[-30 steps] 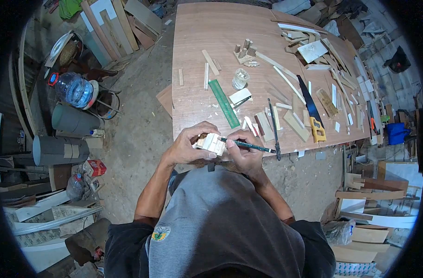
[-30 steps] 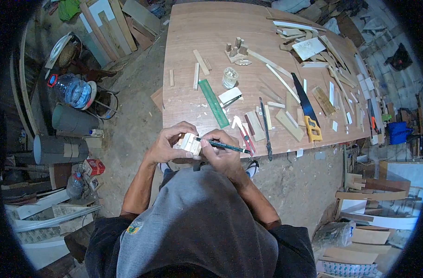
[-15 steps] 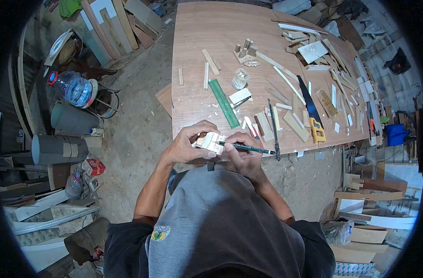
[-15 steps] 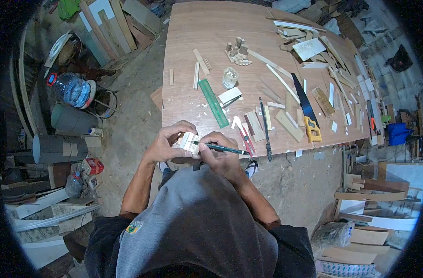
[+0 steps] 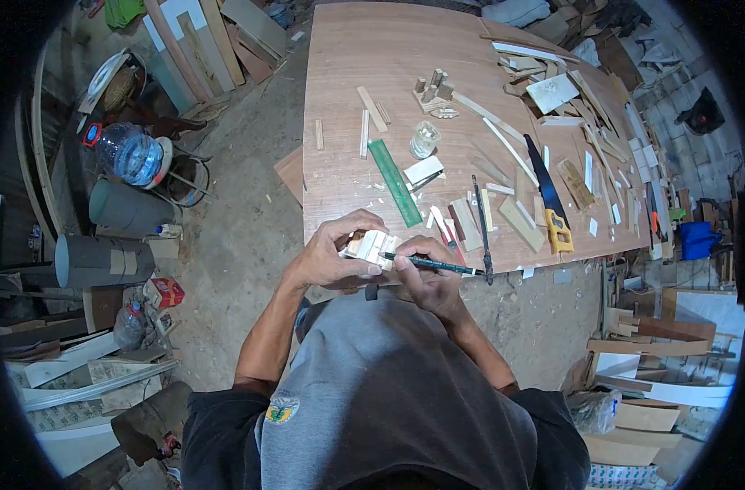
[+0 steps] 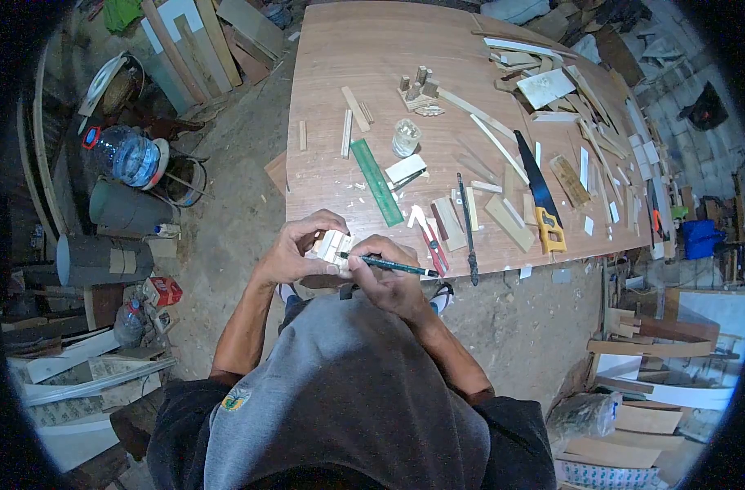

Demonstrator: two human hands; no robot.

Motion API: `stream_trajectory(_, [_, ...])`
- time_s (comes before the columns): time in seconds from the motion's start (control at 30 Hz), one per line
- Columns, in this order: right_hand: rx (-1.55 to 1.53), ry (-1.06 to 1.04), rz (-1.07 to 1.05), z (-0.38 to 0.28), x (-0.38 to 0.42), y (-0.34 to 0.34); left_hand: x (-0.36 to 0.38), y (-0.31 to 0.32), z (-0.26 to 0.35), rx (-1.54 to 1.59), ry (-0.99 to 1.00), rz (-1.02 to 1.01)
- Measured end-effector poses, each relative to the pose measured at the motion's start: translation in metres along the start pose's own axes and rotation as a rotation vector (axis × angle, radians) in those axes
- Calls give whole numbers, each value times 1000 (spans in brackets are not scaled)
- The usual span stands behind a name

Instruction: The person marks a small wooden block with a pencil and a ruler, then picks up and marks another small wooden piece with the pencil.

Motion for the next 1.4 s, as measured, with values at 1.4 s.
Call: stream_trajectory(1.4, [-25,27,-194,15,-24,15,-17,0,-36,703,-133,-187])
Point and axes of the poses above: each hand's wrist, its own x-axis away from the middle knuckle, its own y-axis out of the palm, z = x × y, the point moved 8 cm from there along -x, towards the middle knuckle, and after that the axes turned 6 degrees about -y, right-handed, at the moved point
